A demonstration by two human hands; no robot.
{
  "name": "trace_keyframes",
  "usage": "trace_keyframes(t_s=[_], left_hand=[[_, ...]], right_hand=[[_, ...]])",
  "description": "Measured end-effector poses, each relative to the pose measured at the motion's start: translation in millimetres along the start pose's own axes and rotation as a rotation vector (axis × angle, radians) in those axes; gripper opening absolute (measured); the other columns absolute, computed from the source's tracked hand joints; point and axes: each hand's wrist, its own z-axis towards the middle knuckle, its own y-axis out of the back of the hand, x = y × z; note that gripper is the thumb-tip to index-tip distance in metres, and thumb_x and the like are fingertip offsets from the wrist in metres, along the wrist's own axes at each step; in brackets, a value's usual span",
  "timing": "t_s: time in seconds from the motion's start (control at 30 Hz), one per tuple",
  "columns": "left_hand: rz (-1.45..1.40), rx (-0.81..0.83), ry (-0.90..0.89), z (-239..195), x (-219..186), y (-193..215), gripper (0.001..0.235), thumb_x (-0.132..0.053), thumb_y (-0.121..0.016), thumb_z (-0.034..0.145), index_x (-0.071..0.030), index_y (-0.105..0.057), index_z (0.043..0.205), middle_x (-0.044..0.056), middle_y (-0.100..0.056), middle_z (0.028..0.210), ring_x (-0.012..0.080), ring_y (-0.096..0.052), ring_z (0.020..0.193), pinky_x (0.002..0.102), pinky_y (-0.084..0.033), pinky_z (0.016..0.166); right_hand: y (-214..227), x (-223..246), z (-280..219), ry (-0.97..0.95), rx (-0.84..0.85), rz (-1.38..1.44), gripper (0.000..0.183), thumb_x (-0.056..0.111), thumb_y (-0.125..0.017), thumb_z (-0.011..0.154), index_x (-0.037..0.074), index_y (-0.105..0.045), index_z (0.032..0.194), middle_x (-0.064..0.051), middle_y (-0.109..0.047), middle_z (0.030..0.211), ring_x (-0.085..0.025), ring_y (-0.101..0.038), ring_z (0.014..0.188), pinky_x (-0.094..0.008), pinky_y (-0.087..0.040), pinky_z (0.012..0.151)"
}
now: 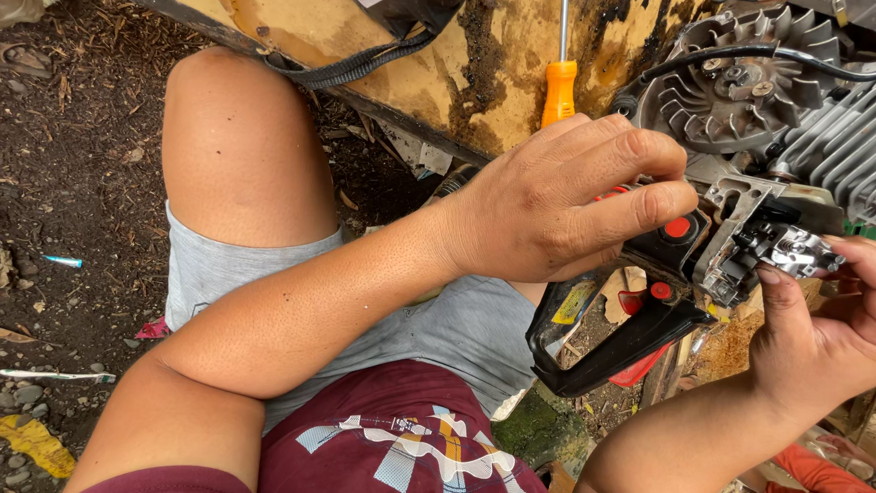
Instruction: The person is repairing a small engine, likely from a chainsaw, by adjusting and tightening components within the carburetor area. They use their hands to manipulate small parts and occasionally use a screwdriver to secure them.
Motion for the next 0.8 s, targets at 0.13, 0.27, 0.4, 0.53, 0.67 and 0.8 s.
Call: trace_keyframes(t_s=[0.13, 0.27, 0.4, 0.53, 0.67, 0.8], left_hand=[[-0.019, -0.005, 0.001, -1, 2, 0, 0.049, -0.002, -0.074, 0.090, -0.010, -0.050, 0.131, 0.005, -0.049, 0.125, 0.0241, -0.057, 0.107, 0.038, -0.046, 0.086], [0.000, 0.014, 0.033, -2, 0, 2, 0.050, -0.004, -0.076, 0.090, -0.011, -0.051, 0.132, 0.004, -0.050, 0.126, 0.0228, -0.058, 0.107, 0.037, -0.047, 0.087], [-0.007, 0.031, 0.039, -1, 2, 5, 0.052, -0.006, -0.077, 0.086, -0.009, -0.051, 0.131, 0.006, -0.051, 0.126, 0.0254, -0.057, 0.106, 0.039, -0.047, 0.087], [-0.009, 0.036, 0.043, 1, 2, 9, 0.052, -0.006, -0.074, 0.085, -0.008, -0.051, 0.131, 0.007, -0.051, 0.126, 0.0274, -0.057, 0.107, 0.040, -0.047, 0.089], [0.023, 0.052, 0.059, 0, 2, 11, 0.051, -0.004, -0.073, 0.084, -0.008, -0.052, 0.131, 0.007, -0.051, 0.126, 0.0269, -0.057, 0.106, 0.040, -0.048, 0.089], [0.050, 0.071, 0.060, 1, 3, 11, 0.049, -0.005, -0.074, 0.086, -0.008, -0.054, 0.130, 0.006, -0.052, 0.125, 0.0265, -0.058, 0.107, 0.039, -0.049, 0.091]], right_hand=[[-9, -1, -2, 0.003, -0.055, 0.090, 0.038, 0.001, -0.083, 0.105, -0.003, -0.059, 0.135, -0.009, -0.062, 0.127, -0.016, -0.060, 0.110, -0.024, -0.048, 0.100], [-15, 2, -1, 0.009, -0.099, 0.119, 0.041, 0.005, -0.084, 0.105, -0.003, -0.058, 0.136, -0.011, -0.064, 0.127, -0.016, -0.063, 0.108, -0.024, -0.050, 0.096], [-18, 2, 1, 0.042, -0.122, 0.124, 0.042, 0.010, -0.087, 0.104, -0.002, -0.058, 0.133, -0.010, -0.064, 0.124, -0.015, -0.064, 0.104, -0.022, -0.051, 0.090], [-25, 6, 2, 0.038, -0.149, 0.198, 0.043, 0.014, -0.084, 0.104, -0.002, -0.057, 0.133, -0.010, -0.065, 0.122, -0.015, -0.064, 0.104, -0.023, -0.052, 0.093], [-31, 15, 6, 0.050, -0.194, 0.140, 0.048, 0.025, -0.088, 0.105, -0.002, -0.059, 0.132, -0.009, -0.070, 0.117, -0.013, -0.066, 0.098, -0.022, -0.055, 0.088], [-36, 19, 7, 0.057, -0.227, 0.072, 0.051, 0.030, -0.088, 0.104, -0.003, -0.061, 0.132, -0.007, -0.069, 0.112, -0.012, -0.066, 0.095, -0.021, -0.056, 0.085]])
